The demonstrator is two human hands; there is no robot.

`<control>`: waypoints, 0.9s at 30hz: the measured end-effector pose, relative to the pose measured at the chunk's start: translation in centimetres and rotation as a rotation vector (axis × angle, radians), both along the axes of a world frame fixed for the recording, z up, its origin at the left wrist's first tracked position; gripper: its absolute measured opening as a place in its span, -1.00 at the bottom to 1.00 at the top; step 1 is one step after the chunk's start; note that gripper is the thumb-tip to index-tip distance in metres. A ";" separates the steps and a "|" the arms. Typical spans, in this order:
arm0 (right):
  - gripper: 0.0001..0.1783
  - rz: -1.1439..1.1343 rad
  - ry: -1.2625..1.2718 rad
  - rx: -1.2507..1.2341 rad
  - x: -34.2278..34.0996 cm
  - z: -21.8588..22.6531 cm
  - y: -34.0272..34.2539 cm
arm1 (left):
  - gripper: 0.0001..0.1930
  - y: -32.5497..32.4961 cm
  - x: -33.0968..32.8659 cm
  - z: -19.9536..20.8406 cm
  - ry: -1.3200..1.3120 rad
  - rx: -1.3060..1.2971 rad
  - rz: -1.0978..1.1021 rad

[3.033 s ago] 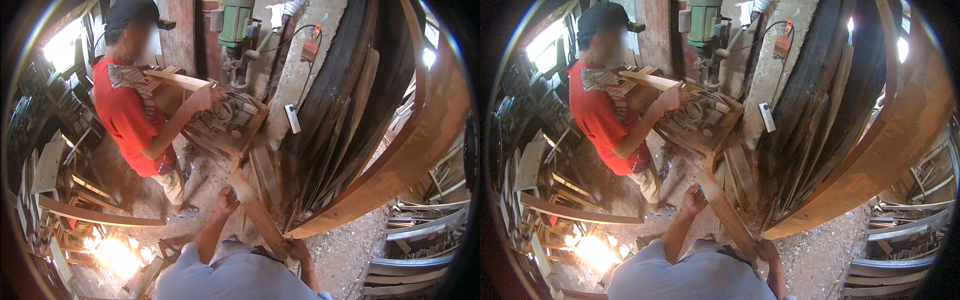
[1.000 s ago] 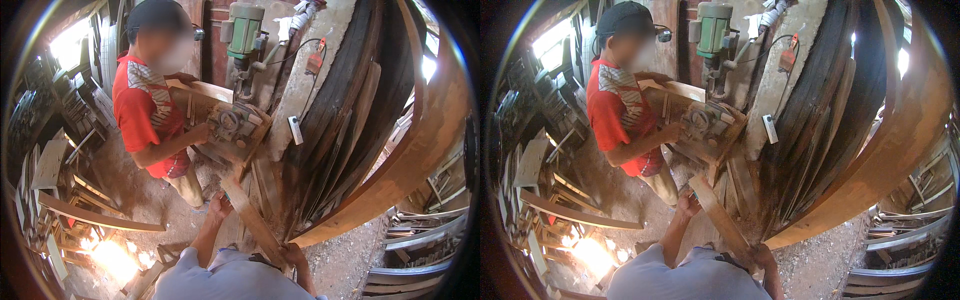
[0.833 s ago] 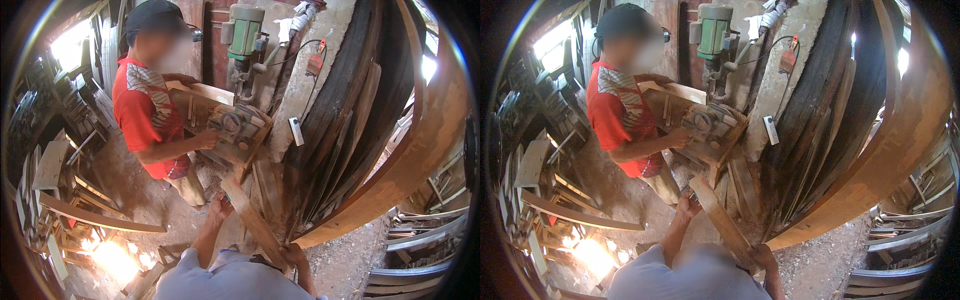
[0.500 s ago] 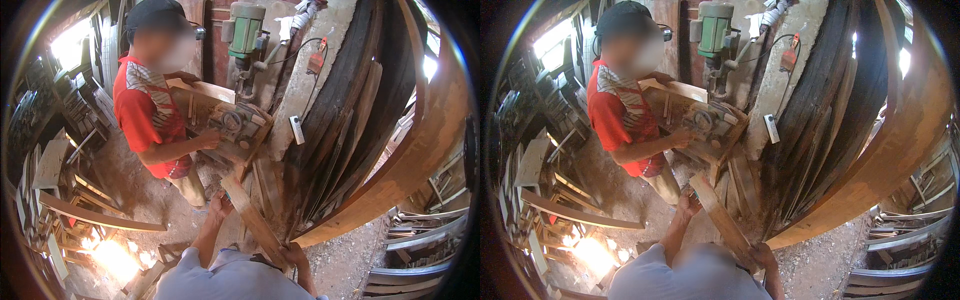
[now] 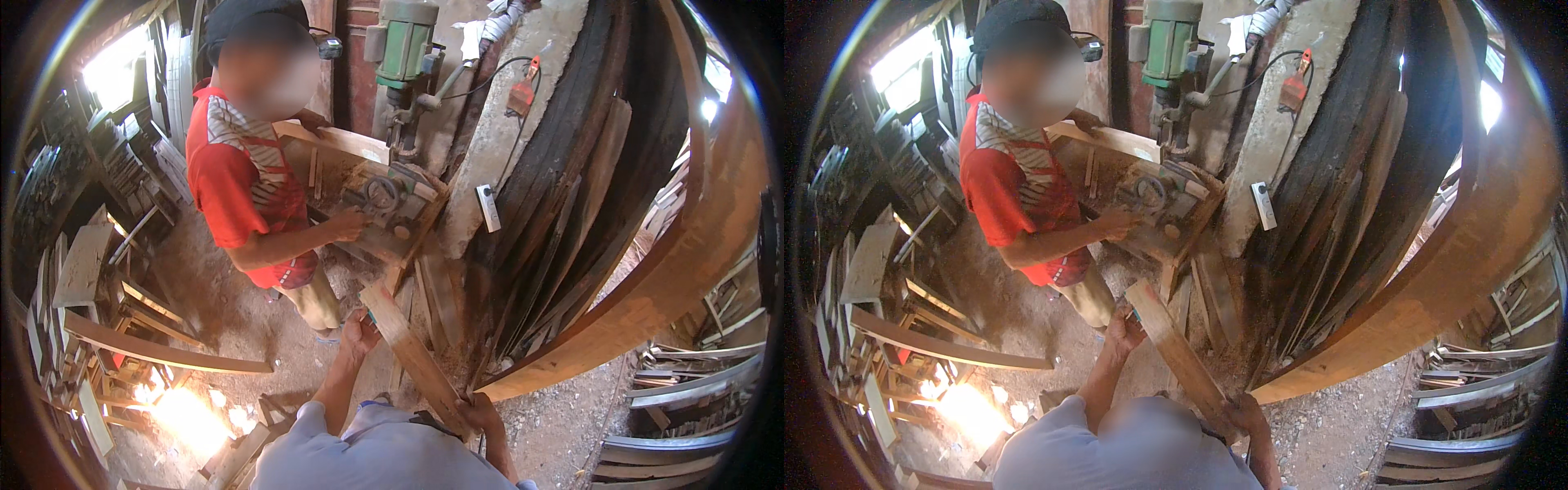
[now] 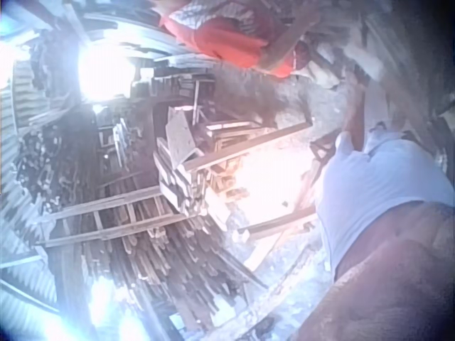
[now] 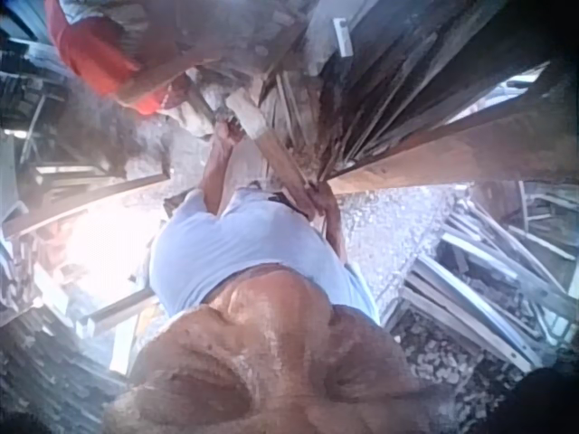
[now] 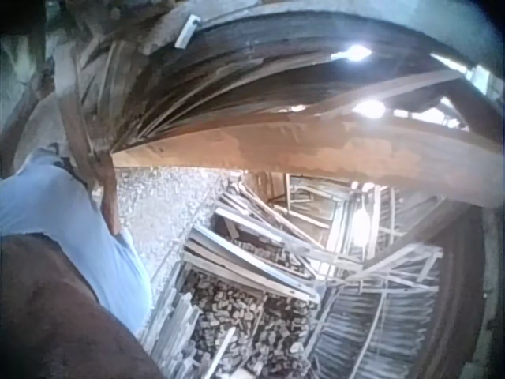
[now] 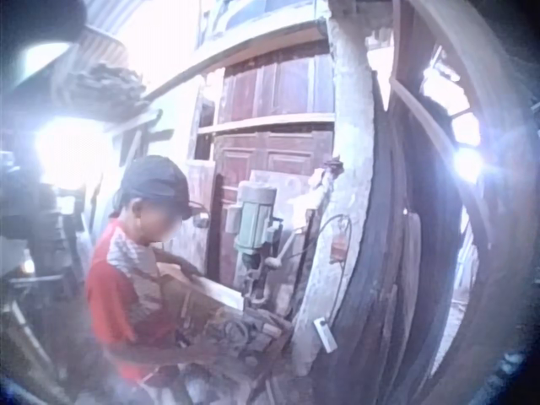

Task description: The person uses a router to shape the edges of a piece of wood, then uses a square to check the measurements of a mortise hole.

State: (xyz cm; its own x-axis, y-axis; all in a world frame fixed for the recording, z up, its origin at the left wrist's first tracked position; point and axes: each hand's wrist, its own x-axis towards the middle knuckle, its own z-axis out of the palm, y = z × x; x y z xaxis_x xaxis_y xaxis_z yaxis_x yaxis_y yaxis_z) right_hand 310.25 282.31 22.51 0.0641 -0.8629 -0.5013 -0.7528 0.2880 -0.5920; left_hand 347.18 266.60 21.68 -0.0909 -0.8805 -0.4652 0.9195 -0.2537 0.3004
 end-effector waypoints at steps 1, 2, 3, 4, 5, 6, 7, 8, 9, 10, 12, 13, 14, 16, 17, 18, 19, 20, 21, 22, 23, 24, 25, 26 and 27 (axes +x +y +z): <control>-0.42 -0.004 -0.001 0.042 0.2 0.5 -0.3 | -0.49 0.0 0.2 -0.1 0.010 -0.006 -0.002; -0.41 -0.009 -0.002 0.084 0.5 1.1 -0.6 | -0.49 0.0 0.3 -0.2 0.020 -0.013 -0.004; -0.40 -0.005 -0.031 0.079 0.7 1.7 -0.7 | -0.48 -0.1 0.5 -0.5 0.028 -0.015 -0.010; -0.40 -0.002 -0.059 0.074 1.1 2.4 -0.8 | -0.47 -0.2 0.6 -0.8 0.036 -0.017 -0.017; -0.39 0.001 -0.088 0.069 1.3 2.8 -0.9 | -0.46 -0.3 0.7 -1.1 0.044 -0.019 -0.023; -0.39 0.008 -0.077 0.053 1.3 2.6 -1.0 | -0.46 -0.2 0.9 -1.4 0.036 0.000 -0.004; -0.38 0.008 -0.064 0.037 1.1 2.2 -0.9 | -0.45 -0.3 0.7 -1.4 0.029 0.021 0.009; -0.38 0.009 -0.051 0.021 0.9 1.8 -0.8 | -0.44 -0.2 0.6 -1.3 0.023 0.042 0.023; -0.44 0.019 -0.041 -0.004 0.8 1.4 -0.7 | -0.44 -0.2 0.5 -1.2 0.016 0.055 0.032; -0.50 0.031 -0.031 -0.029 0.8 1.2 -0.7 | -0.44 -0.2 0.5 -1.0 0.007 0.068 0.043; -0.56 0.047 -0.019 -0.045 0.7 0.7 -0.8 | -0.44 -0.1 0.6 -0.8 0.002 0.075 0.057; -0.57 0.053 -0.018 -0.037 0.9 0.7 -1.0 | -0.44 0.0 0.9 -0.9 0.004 0.068 0.063; -0.57 0.059 -0.018 -0.030 1.1 0.8 -1.1 | -0.44 0.0 1.1 -0.9 0.005 0.061 0.069; -0.58 0.080 -0.019 -0.041 1.3 1.4 -1.3 | -0.44 0.3 1.2 -0.6 -0.002 0.052 0.069; -0.58 0.089 -0.019 -0.045 1.4 1.7 -1.3 | -0.44 0.4 1.2 -0.3 -0.005 0.049 0.069; -0.53 0.084 -0.033 -0.034 1.4 1.6 -1.4 | -0.45 0.4 1.2 -0.3 -0.001 0.047 0.074; -0.49 0.079 -0.045 -0.024 1.4 1.7 -1.4 | -0.45 0.5 1.3 -0.4 0.005 0.044 0.079; -0.43 0.074 -0.057 -0.014 1.4 1.7 -1.5 | -0.46 0.5 1.3 -0.6 0.010 0.041 0.084; -0.43 0.066 -0.058 -0.001 1.2 1.4 -1.5 | -0.46 0.5 1.4 -0.7 0.019 0.045 0.082; -0.43 0.057 -0.060 0.012 1.2 1.2 -1.4 | -0.46 0.5 1.4 -0.9 0.027 0.049 0.080; -0.43 0.048 -0.061 0.024 1.1 1.0 -1.4 | -0.46 0.4 1.5 -1.0 0.035 0.053 0.078; -0.43 0.046 -0.059 0.038 1.0 0.9 -1.4 | -0.46 0.4 1.5 -1.2 0.030 0.052 0.081; -0.42 0.043 -0.057 0.053 1.2 1.3 -1.5 | -0.46 0.4 1.4 -1.1 0.024 0.053 0.083; -0.41 0.041 -0.055 0.068 1.3 1.6 -1.5 | -0.46 0.5 1.4 -0.9 0.018 0.053 0.086; -0.41 0.043 -0.059 0.062 1.3 1.5 -1.5 | -0.46 0.5 1.4 -0.8 0.014 0.048 0.081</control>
